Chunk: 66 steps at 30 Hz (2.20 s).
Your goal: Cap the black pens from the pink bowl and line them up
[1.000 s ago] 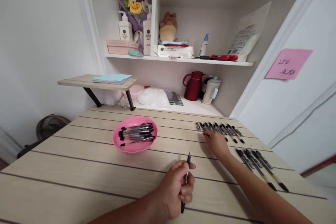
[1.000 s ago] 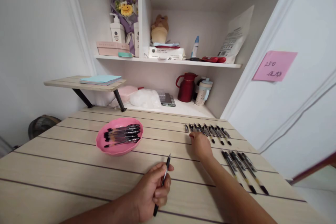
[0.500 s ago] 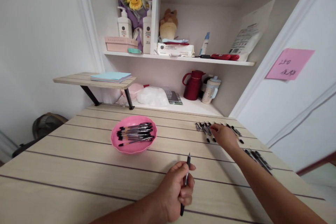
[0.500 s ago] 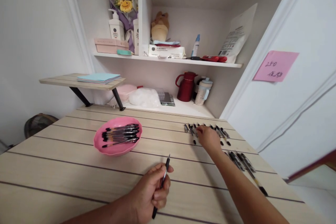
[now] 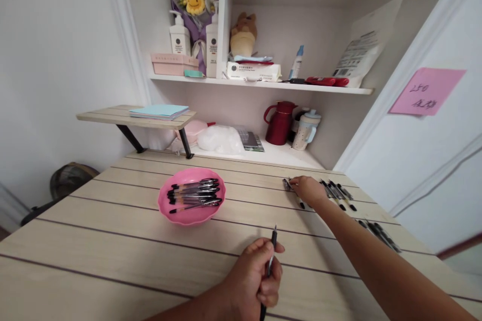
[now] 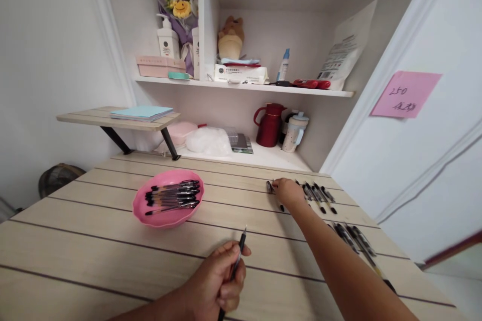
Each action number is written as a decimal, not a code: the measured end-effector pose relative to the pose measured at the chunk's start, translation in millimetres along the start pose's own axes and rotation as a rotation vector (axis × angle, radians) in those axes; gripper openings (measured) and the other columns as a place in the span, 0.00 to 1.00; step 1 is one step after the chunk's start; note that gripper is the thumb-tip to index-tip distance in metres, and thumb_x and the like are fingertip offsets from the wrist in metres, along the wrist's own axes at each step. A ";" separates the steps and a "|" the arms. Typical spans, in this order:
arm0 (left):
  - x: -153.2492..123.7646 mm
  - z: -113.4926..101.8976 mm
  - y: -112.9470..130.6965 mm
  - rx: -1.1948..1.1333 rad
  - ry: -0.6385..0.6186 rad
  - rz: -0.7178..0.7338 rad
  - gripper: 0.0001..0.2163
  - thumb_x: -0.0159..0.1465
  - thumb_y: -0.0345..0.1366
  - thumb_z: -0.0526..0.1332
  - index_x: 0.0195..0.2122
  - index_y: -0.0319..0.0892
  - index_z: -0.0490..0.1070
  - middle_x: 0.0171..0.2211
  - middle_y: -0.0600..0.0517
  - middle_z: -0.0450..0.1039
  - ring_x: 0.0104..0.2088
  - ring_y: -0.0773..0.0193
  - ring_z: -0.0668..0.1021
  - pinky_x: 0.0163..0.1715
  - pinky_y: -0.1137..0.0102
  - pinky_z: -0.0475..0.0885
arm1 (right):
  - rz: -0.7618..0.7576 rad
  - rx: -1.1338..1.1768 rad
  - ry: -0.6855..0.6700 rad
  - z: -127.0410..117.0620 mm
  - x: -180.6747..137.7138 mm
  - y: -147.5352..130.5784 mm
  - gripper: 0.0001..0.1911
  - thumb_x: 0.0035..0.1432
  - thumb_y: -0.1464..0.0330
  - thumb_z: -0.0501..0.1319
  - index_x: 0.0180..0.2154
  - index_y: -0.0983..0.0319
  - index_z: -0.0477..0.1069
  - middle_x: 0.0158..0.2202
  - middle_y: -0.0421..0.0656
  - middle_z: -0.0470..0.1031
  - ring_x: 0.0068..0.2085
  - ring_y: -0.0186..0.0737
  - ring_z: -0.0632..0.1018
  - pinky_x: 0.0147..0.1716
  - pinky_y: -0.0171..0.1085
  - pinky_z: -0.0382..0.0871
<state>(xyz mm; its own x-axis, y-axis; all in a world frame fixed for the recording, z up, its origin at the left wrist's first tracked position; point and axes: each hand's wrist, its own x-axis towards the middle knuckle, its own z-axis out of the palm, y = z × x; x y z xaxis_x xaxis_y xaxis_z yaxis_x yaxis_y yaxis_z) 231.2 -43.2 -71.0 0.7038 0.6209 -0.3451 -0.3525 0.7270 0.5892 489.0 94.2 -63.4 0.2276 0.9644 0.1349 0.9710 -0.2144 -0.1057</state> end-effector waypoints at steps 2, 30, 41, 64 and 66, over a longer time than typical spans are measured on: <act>0.0 0.2 0.0 -0.001 0.000 -0.008 0.12 0.55 0.43 0.58 0.37 0.43 0.62 0.18 0.61 0.59 0.11 0.81 0.51 0.15 0.77 0.38 | 0.005 -0.008 -0.004 0.0 1.2 -0.2 0.13 0.50 0.66 0.54 0.35 0.54 0.75 0.36 0.45 0.76 0.38 0.44 0.75 0.31 0.36 0.62; -0.3 -1.1 -3.6 0.050 -0.030 0.054 0.11 0.57 0.44 0.56 0.36 0.43 0.62 0.18 0.61 0.60 0.10 0.81 0.51 0.14 0.77 0.38 | -0.006 0.166 -0.041 1.2 -50.8 -18.3 0.09 0.48 0.68 0.55 0.26 0.61 0.74 0.23 0.41 0.74 0.25 0.34 0.72 0.23 0.30 0.54; -3.4 2.3 -1.5 0.066 -0.016 0.057 0.11 0.56 0.42 0.56 0.36 0.42 0.62 0.18 0.61 0.59 0.10 0.80 0.51 0.15 0.76 0.38 | -0.174 0.105 -0.052 -33.4 -60.7 -8.4 0.11 0.49 0.72 0.53 0.30 0.59 0.73 0.33 0.41 0.76 0.34 0.36 0.73 0.29 0.30 0.57; 0.9 -2.2 -3.6 0.034 -0.033 0.029 0.10 0.58 0.43 0.54 0.36 0.43 0.63 0.18 0.60 0.60 0.10 0.81 0.51 0.14 0.77 0.38 | 0.019 -0.114 0.000 -6.5 -42.5 -17.8 0.13 0.55 0.62 0.52 0.30 0.59 0.73 0.32 0.47 0.76 0.35 0.43 0.75 0.28 0.34 0.59; 0.8 -1.4 -2.2 0.031 -0.020 0.012 0.10 0.58 0.43 0.54 0.36 0.43 0.62 0.18 0.60 0.60 0.10 0.81 0.51 0.14 0.77 0.38 | 0.026 -0.123 -0.010 -3.3 -36.0 -19.2 0.13 0.55 0.62 0.52 0.30 0.59 0.73 0.32 0.47 0.76 0.35 0.43 0.75 0.29 0.34 0.60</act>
<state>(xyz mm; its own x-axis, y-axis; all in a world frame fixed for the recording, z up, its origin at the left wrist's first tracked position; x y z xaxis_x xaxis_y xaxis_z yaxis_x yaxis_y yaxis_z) 231.6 -43.9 -73.6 0.7121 0.6232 -0.3234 -0.3418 0.7101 0.6156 462.4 63.1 -63.0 0.2531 0.9595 0.1240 0.9664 -0.2566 0.0127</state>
